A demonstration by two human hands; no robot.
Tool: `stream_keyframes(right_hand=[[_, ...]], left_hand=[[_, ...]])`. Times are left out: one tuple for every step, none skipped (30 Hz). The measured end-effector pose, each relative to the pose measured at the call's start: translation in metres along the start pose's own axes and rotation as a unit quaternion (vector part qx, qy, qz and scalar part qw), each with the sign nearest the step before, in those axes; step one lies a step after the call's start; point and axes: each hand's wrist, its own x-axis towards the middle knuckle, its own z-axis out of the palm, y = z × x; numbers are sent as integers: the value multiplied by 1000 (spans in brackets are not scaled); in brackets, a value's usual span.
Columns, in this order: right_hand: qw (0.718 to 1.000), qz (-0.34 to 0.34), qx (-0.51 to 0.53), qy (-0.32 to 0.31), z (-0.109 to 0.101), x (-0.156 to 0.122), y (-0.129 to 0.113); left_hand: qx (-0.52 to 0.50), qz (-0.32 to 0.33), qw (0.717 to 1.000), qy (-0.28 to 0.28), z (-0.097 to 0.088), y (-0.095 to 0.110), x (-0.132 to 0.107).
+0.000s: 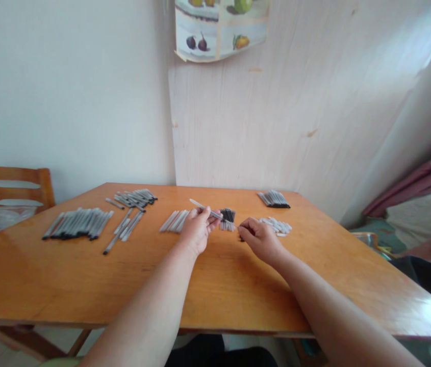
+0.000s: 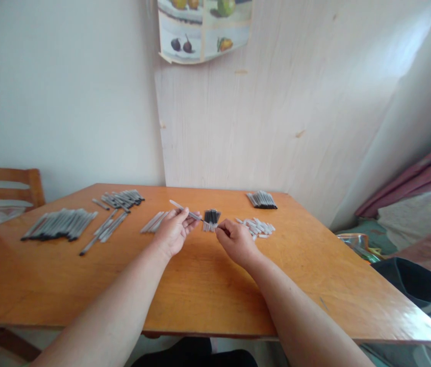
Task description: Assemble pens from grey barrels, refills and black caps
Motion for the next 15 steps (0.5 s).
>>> stream_keyframes(right_hand=[[1000,-1,1,2,-1,0,0],[1000,-4,1,2,-3,0,0],[1000,-9,1,2,-4,0,0],[1000,-13,1,1,-5,0,0],[1000,-16,-1,0,-6,0,0],[1000,-17,-5,1,-6,0,1],[1000,-15,-12,4,-6,0,1],[1000,-11,-24,9,-6,-1,2],[999,-6,-40,15,-5,-1,3],[998,1,-61,22,-4,-1,4],[996,7,-87,32,-4,-1,4],[992,12,-118,41,-3,-2,5],[987,17,-152,51,-2,-2,5],[980,19,-187,60,-1,-2,5],[973,22,-221,67,0,-2,4]], left_hand=[[-8,16,1000,19,-3,5,3],[-17,32,999,41,-7,10,6],[-22,51,996,67,-11,15,9],[-25,70,993,95,-16,20,12],[-26,89,988,126,-20,25,15],[-25,106,982,155,-25,29,18],[-23,118,976,181,-29,32,20],[-18,126,971,201,-32,34,22],[-9,129,968,215,-35,35,23],[5,129,965,226,-38,36,25],[24,128,963,235,-40,35,26],[46,128,961,241,-41,35,26],[71,130,958,247,-41,34,27],[97,134,953,255,-42,33,27],[121,140,948,261,-42,32,26]])
